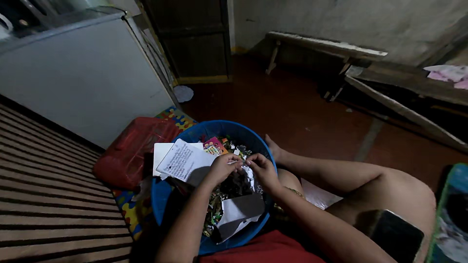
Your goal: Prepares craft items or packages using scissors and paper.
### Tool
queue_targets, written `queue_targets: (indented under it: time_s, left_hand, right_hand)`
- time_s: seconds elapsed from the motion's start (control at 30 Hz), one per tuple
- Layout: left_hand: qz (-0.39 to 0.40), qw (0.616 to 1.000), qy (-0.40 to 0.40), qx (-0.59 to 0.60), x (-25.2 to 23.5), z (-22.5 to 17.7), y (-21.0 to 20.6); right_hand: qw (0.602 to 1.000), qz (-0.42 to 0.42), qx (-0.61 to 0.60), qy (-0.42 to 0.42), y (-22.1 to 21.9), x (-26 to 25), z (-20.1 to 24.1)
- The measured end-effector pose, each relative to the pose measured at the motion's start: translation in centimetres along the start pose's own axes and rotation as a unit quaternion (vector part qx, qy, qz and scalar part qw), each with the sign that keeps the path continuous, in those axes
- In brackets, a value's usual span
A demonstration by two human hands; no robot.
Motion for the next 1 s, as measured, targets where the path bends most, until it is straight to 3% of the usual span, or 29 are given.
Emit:
queue_targets:
  time_s: [0.17,0.4,0.63,0.83,1.0]
  left_hand:
    - [-0.029,0.999,0.005,-0.016,0.1,0.1,1.2]
    - [-0.007,0.999,0.006,-0.036,0.1,-0.3,0.4]
    - [-0.020,1.000,-0.024,-0.001,0.0,-1.1,-0.2]
    - [-0.072,0.997,0.019,0.002,0.1,0.8,1.6]
    - [-0.098,0.995,0.005,0.025,0.1,0.7,2.9]
  right_hand:
    - [1.000,-0.014,-0.013,-0.017,0.3,-0.2,-0.1]
    - [0.998,-0.004,0.062,0.008,-0.4,0.2,0.3]
    - [0.998,-0.014,-0.053,0.023,0.3,0.2,0.1]
    - [0.993,-0.044,-0.108,0.020,1.8,0.1,0.2]
    - [0.994,0.050,0.074,-0.056,-1.2,0.1,-0.1]
Point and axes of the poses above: each hand's wrist, its own x-axis away from the middle knuckle, its own y-axis out of the back of the hand, z = x × y, the point moved 9 cm from there along -x, towards the middle knuckle, and after that the axes turned 13 degrees about -y, right-handed, at the moved point
